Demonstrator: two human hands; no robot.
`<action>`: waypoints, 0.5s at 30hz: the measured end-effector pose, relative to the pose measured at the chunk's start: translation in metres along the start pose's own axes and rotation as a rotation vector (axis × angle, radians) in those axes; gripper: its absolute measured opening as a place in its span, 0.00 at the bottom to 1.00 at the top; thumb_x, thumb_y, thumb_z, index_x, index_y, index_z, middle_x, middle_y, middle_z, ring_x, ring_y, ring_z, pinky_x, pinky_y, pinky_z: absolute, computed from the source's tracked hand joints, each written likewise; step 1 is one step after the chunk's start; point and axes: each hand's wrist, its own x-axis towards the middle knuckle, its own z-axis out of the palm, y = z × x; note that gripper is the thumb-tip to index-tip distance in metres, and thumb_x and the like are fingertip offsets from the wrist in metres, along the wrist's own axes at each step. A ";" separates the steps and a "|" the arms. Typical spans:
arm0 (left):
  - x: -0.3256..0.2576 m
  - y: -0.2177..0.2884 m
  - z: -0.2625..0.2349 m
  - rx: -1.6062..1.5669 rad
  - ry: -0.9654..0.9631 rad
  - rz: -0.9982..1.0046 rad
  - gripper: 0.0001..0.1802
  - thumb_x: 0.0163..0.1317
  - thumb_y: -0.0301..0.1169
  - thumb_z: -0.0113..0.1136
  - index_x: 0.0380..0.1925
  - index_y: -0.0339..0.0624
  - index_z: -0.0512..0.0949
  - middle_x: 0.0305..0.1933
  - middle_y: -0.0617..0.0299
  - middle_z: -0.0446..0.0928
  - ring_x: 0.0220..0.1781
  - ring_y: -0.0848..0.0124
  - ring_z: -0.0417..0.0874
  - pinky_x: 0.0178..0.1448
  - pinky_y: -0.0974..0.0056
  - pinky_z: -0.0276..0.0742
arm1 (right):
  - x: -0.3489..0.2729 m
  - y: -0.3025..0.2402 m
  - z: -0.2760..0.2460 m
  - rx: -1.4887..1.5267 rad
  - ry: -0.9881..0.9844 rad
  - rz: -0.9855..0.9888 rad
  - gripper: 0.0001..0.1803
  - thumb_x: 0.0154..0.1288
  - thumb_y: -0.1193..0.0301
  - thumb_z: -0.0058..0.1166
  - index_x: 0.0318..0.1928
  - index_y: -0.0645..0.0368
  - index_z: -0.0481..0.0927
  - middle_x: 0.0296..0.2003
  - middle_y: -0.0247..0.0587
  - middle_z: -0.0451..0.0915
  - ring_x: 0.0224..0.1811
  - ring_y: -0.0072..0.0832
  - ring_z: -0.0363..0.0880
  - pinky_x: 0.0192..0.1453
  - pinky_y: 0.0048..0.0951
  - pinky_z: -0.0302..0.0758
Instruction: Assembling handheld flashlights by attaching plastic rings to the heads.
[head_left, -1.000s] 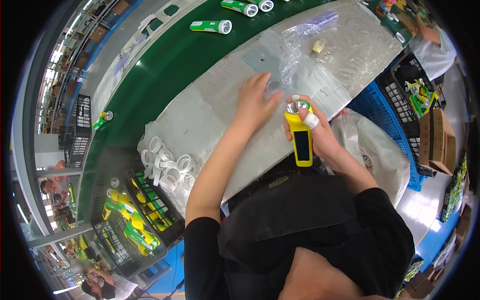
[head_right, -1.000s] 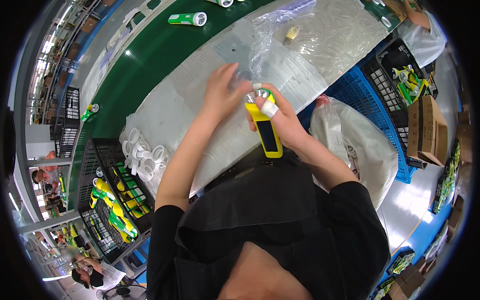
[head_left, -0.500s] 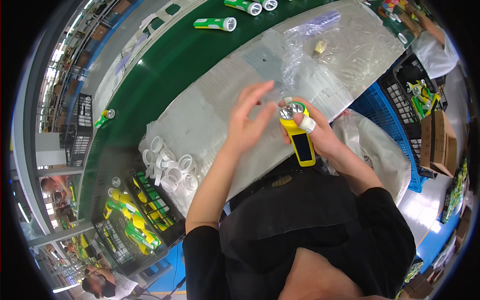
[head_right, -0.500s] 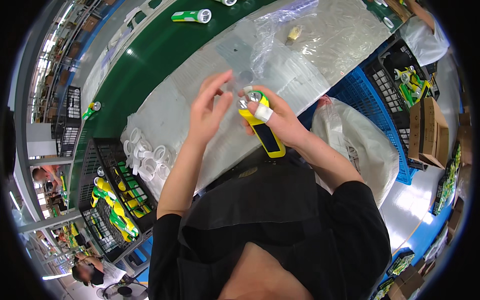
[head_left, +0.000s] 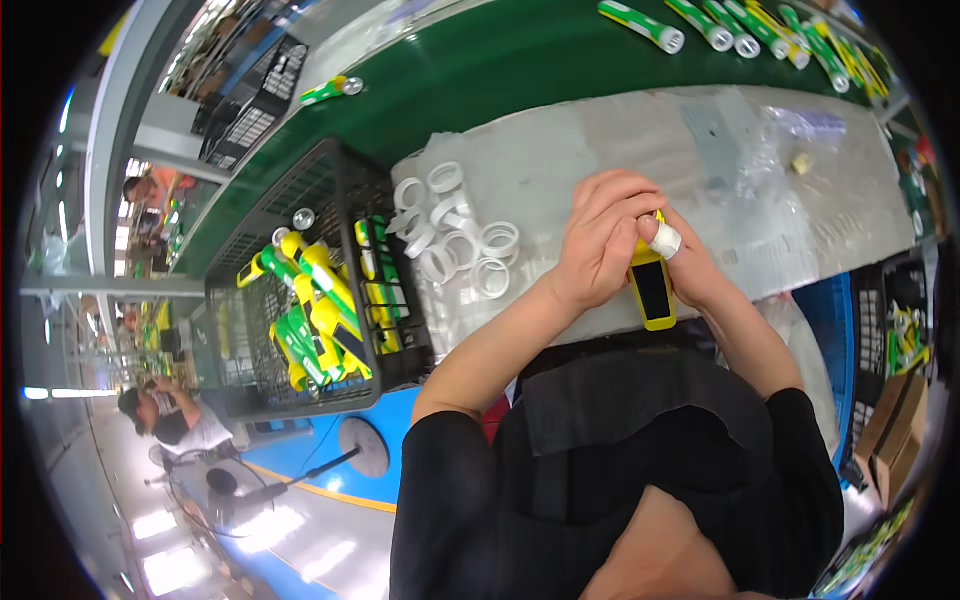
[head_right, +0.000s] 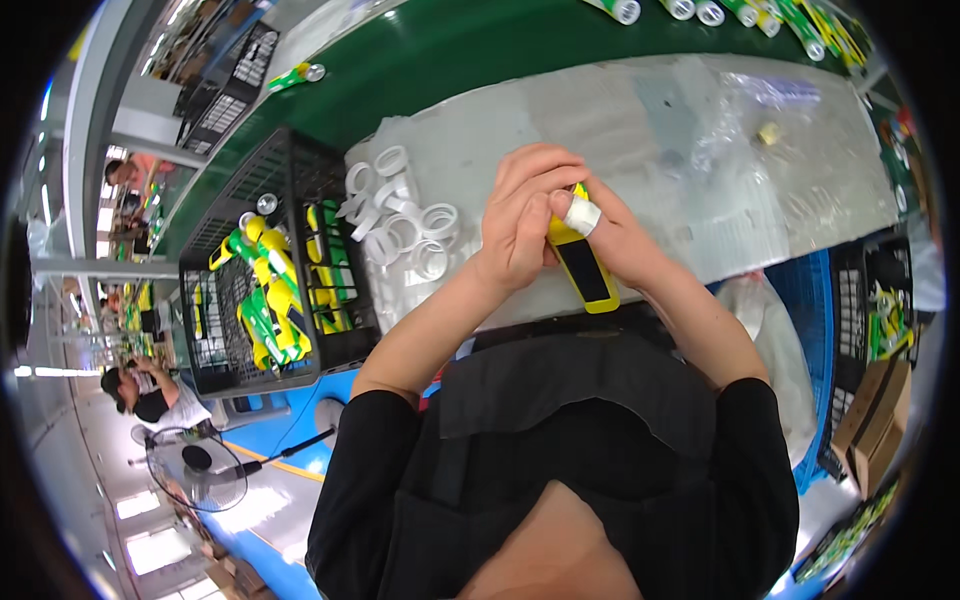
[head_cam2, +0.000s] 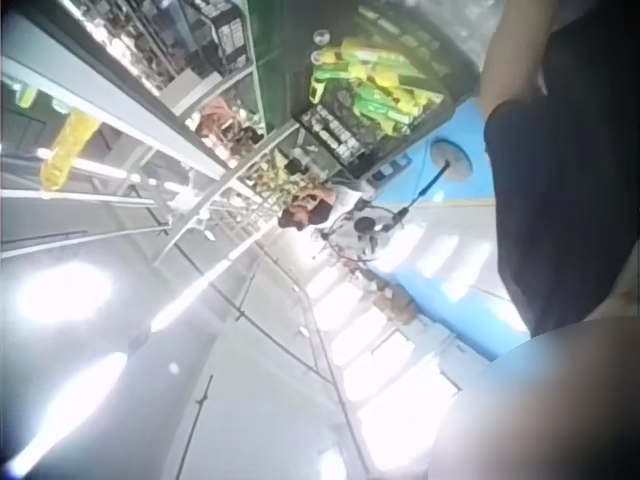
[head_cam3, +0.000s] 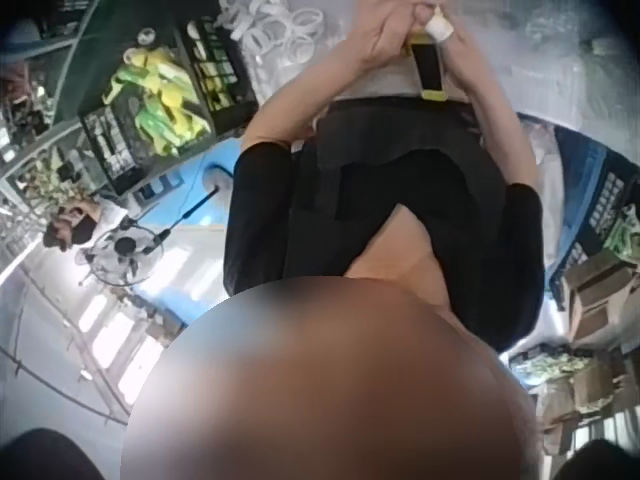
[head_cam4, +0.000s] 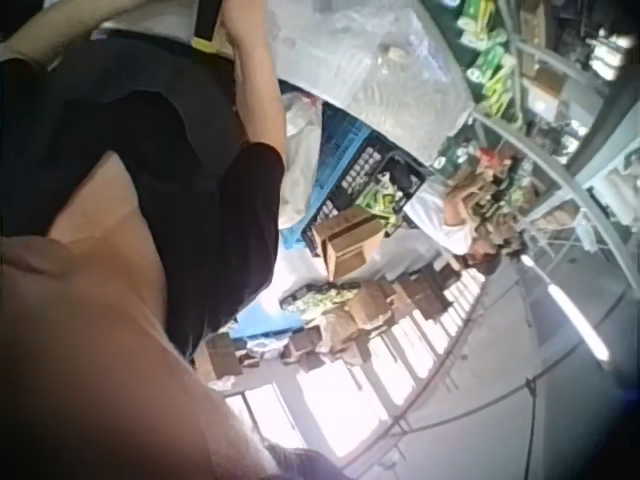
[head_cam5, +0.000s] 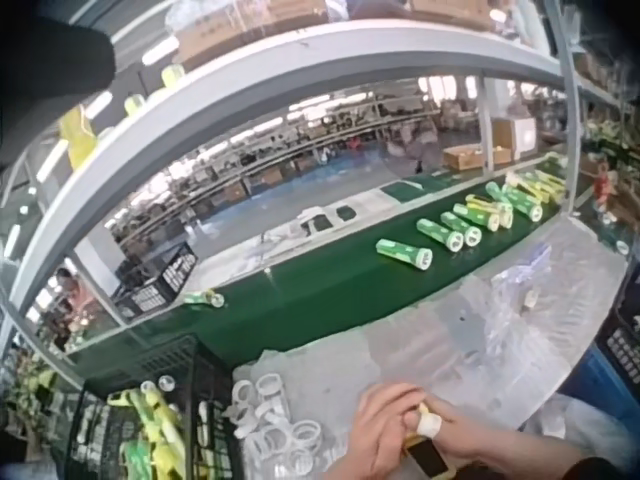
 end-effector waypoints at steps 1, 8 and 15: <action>0.000 -0.004 -0.009 0.090 -0.039 0.023 0.17 0.66 0.30 0.47 0.49 0.36 0.80 0.57 0.50 0.74 0.59 0.52 0.73 0.64 0.53 0.65 | 0.007 0.001 0.004 0.024 0.044 0.019 0.25 0.72 0.55 0.51 0.59 0.57 0.66 0.38 0.40 0.77 0.31 0.25 0.79 0.36 0.27 0.76; 0.022 -0.051 -0.132 1.088 0.052 -0.421 0.30 0.56 0.52 0.67 0.53 0.46 0.79 0.56 0.45 0.77 0.57 0.49 0.78 0.60 0.53 0.74 | 0.059 -0.014 -0.011 -0.120 -0.009 -0.305 0.33 0.65 0.46 0.55 0.60 0.56 0.67 0.28 0.41 0.75 0.27 0.26 0.74 0.33 0.27 0.71; -0.002 -0.073 -0.175 0.961 -0.084 -0.750 0.19 0.53 0.46 0.70 0.33 0.41 0.86 0.38 0.52 0.83 0.40 0.58 0.84 0.44 0.59 0.77 | 0.076 -0.006 -0.020 -0.178 -0.014 -0.366 0.26 0.70 0.58 0.55 0.61 0.58 0.66 0.34 0.41 0.76 0.31 0.26 0.76 0.37 0.29 0.74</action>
